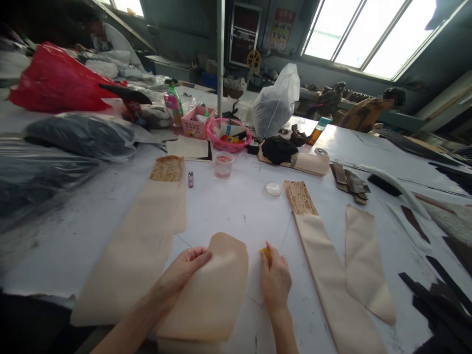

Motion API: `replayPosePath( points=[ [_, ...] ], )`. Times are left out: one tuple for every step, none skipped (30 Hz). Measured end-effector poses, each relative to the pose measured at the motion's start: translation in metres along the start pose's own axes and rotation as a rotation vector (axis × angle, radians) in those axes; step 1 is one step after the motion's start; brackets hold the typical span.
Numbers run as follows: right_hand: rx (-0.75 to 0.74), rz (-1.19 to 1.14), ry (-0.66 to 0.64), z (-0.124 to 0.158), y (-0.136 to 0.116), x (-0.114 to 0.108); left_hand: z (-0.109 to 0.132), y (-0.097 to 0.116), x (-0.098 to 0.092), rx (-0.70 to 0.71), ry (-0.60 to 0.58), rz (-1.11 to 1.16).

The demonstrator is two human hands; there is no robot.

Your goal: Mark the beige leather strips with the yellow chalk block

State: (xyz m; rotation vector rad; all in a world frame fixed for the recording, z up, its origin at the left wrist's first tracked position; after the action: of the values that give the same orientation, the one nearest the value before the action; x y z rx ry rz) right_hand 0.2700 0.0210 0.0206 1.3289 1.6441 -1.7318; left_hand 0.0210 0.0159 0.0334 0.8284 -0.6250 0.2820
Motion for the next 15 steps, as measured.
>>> replayPosePath(
  points=[
    [-0.018, 0.034, 0.018, -0.002, -0.001, 0.000, 0.001, -0.001, 0.000, -0.005, -0.002, 0.018],
    [-0.036, 0.062, 0.031, -0.003, -0.002, 0.000, 0.001, -0.002, 0.000, -0.007, -0.005, 0.033],
    [-0.049, 0.084, 0.041, -0.003, -0.003, -0.001, 0.001, -0.002, 0.000, -0.007, -0.008, 0.044],
    [-0.054, 0.111, 0.057, -0.003, -0.004, -0.002, 0.001, -0.003, 0.001, -0.006, -0.010, 0.052],
    [-0.057, 0.146, 0.084, -0.003, -0.005, -0.005, 0.001, -0.004, 0.001, -0.006, -0.010, 0.058],
    [-0.067, 0.184, 0.120, -0.002, -0.007, -0.007, 0.001, -0.005, 0.002, -0.006, -0.007, 0.062],
    [-0.087, 0.215, 0.161, -0.001, -0.010, -0.011, 0.001, -0.006, 0.003, -0.006, -0.002, 0.062],
    [-0.117, 0.230, 0.195, 0.001, -0.013, -0.013, 0.001, -0.006, 0.004, -0.004, 0.004, 0.060],
    [-0.146, 0.221, 0.204, 0.002, -0.015, -0.014, 0.001, -0.007, 0.004, -0.003, 0.008, 0.055],
    [-0.166, 0.193, 0.187, 0.002, -0.017, -0.014, 0.001, -0.007, 0.005, -0.001, 0.011, 0.051],
    [-0.172, 0.153, 0.150, 0.002, -0.017, -0.013, 0.002, -0.008, 0.005, 0.002, 0.014, 0.046],
    [-0.165, 0.120, 0.105, 0.001, -0.016, -0.010, 0.002, -0.009, 0.005, 0.003, 0.016, 0.041],
    [-0.150, 0.098, 0.065, -0.001, -0.015, -0.007, 0.002, -0.009, 0.005, 0.006, 0.019, 0.038],
    [-0.135, 0.088, 0.037, -0.003, -0.012, -0.004, 0.003, -0.010, 0.005, 0.009, 0.022, 0.035],
    [-0.124, 0.083, 0.022, -0.004, -0.010, -0.002, 0.003, -0.011, 0.005, 0.010, 0.024, 0.031]
  ],
)
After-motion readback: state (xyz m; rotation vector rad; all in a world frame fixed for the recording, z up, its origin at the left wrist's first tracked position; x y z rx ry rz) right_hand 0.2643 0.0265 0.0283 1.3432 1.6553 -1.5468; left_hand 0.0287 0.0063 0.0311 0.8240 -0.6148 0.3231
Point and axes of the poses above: each hand's wrist, its own z-axis away from the middle knuckle, its own x-axis out of the palm, y = z × x, the point moved 4 cm from there along -z, towards the middle knuckle, and after that the axes turned 5 degrees about z, right-handed, at the moved point
